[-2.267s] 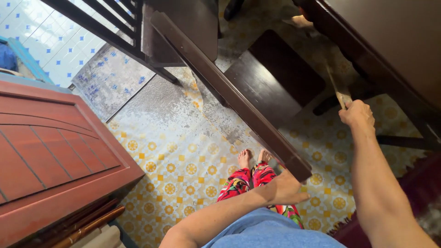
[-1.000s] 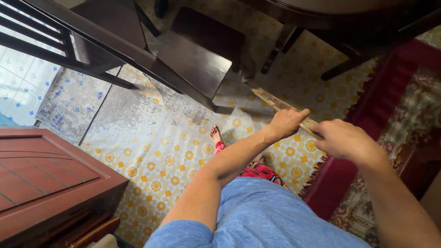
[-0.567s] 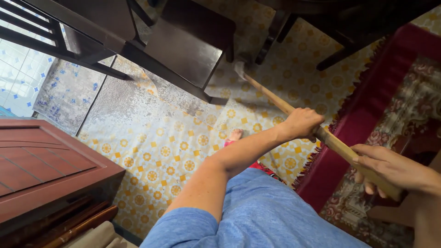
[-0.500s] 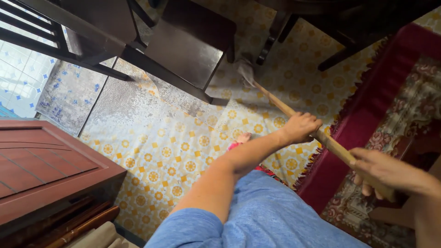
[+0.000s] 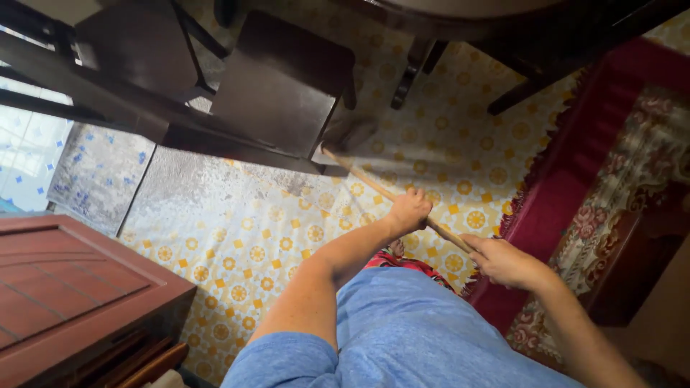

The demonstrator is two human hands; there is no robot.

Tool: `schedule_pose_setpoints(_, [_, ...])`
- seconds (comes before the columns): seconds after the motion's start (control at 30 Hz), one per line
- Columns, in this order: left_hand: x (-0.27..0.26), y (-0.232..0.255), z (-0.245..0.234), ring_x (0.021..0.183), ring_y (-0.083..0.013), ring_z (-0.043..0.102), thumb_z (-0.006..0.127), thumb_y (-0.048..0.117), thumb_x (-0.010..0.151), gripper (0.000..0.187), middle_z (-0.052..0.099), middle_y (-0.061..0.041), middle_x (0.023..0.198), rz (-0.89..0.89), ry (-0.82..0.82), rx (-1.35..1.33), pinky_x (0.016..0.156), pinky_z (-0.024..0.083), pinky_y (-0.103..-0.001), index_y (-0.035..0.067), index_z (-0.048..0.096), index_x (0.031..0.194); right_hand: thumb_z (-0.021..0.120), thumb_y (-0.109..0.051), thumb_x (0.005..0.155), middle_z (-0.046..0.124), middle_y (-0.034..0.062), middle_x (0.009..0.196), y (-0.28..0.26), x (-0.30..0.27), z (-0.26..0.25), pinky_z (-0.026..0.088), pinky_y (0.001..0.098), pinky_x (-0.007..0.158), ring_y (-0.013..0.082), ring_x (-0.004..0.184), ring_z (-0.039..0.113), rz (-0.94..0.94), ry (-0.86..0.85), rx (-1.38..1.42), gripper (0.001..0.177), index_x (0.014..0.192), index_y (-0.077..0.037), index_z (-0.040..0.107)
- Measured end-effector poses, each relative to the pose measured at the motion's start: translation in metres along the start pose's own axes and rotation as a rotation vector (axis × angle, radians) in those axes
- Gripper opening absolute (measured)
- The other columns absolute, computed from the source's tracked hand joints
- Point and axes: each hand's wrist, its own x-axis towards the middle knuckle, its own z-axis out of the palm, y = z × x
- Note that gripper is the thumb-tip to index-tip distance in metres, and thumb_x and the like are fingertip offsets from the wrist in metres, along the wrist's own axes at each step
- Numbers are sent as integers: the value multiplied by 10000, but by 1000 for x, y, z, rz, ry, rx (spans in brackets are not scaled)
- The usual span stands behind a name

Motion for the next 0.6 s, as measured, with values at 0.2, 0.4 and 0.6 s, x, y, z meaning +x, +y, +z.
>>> schedule_pose_setpoints(0.2, [53,21,19,795,-308,724,840,414,707,298,713,-86,829,-19,-101,-65,651,578,-456,162,707,795,499,-231,971,758,156,795,13,-21,-43,577,502,655,349,722,741,-130,200,-408,326,1285,-197,582])
schedule_pose_setpoints(0.4, [152,37,51,905,-306,714,801,356,755,280,702,-72,930,148,41,-115,716,584,-445,164,681,920,525,-190,935,783,176,888,-13,-62,-67,612,505,758,358,847,778,172,275,-524,383,1308,-105,536])
schedule_pose_setpoints(0.6, [221,7,61,1153,-332,616,807,292,734,518,651,-78,1135,178,3,-80,919,545,-461,198,650,1218,710,-132,795,701,333,1087,1,54,-71,579,537,876,461,1050,708,153,524,-305,642,1338,97,456])
